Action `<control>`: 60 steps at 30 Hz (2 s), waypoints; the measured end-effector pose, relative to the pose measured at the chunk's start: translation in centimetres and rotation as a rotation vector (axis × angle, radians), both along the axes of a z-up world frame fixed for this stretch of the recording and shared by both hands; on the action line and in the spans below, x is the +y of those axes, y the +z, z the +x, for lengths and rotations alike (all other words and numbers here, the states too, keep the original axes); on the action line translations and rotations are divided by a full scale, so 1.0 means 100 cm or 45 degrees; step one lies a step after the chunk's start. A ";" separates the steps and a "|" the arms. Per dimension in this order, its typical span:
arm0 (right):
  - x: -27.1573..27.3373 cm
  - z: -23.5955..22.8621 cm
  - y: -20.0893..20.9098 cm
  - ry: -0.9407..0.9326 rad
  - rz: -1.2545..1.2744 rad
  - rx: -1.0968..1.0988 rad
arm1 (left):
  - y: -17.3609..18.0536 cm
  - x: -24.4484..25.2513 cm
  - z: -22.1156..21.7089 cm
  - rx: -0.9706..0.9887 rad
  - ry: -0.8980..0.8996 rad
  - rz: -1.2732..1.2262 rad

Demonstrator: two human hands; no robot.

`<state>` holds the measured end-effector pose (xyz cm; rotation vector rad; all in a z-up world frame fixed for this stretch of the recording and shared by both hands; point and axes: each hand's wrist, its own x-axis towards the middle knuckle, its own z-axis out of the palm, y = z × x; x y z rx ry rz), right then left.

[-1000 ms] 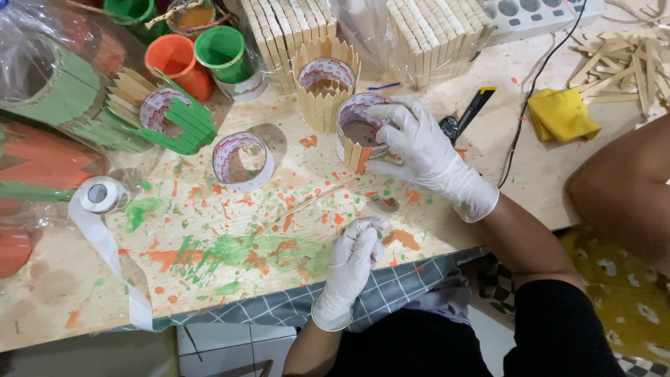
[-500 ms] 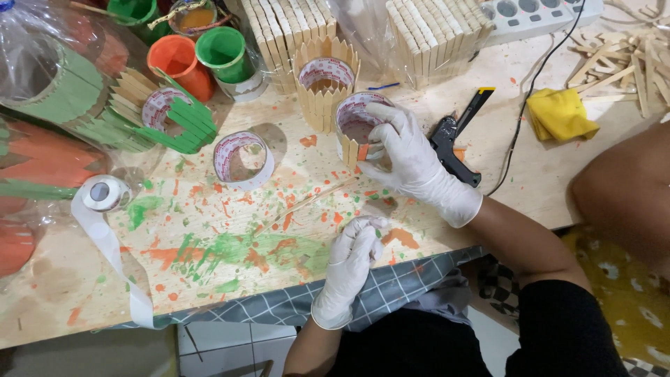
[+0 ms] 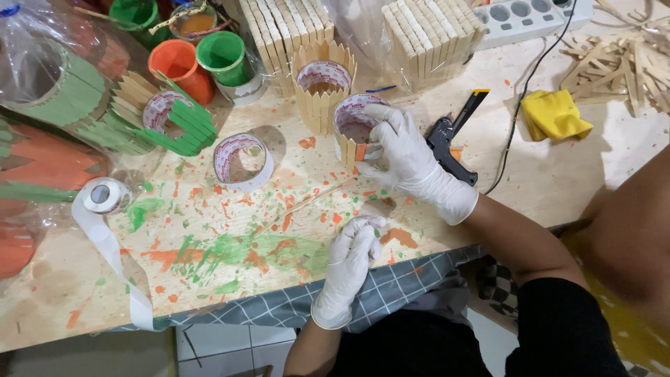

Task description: Using a hot glue gun to attach popsicle sticks to a circular base to create a decorative container.

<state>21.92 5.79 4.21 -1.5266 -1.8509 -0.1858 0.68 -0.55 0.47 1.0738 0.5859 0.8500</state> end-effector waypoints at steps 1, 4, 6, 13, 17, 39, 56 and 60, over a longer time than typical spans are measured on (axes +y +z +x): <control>-0.001 -0.004 0.007 0.001 0.003 0.000 | 0.000 0.000 0.000 0.000 0.001 0.003; -0.003 -0.011 0.018 0.060 -0.004 0.082 | -0.001 -0.001 0.000 0.006 0.005 0.003; -0.002 -0.007 0.010 0.043 -0.004 0.080 | -0.004 -0.002 0.002 -0.003 0.018 -0.008; 0.000 -0.001 0.001 0.030 -0.033 0.054 | -0.001 -0.002 0.000 0.018 0.007 -0.034; -0.002 0.007 -0.008 -0.003 -0.057 -0.021 | 0.011 -0.003 -0.001 0.077 -0.024 -0.072; -0.187 0.094 -0.017 -1.120 -0.026 0.230 | -0.006 -0.001 0.001 0.124 -0.036 -0.156; -0.182 0.115 -0.032 -1.368 -0.026 0.533 | 0.019 0.004 0.012 0.310 0.008 -0.268; -0.180 0.087 -0.014 -1.035 0.369 0.572 | 0.016 0.004 0.009 0.229 -0.054 -0.227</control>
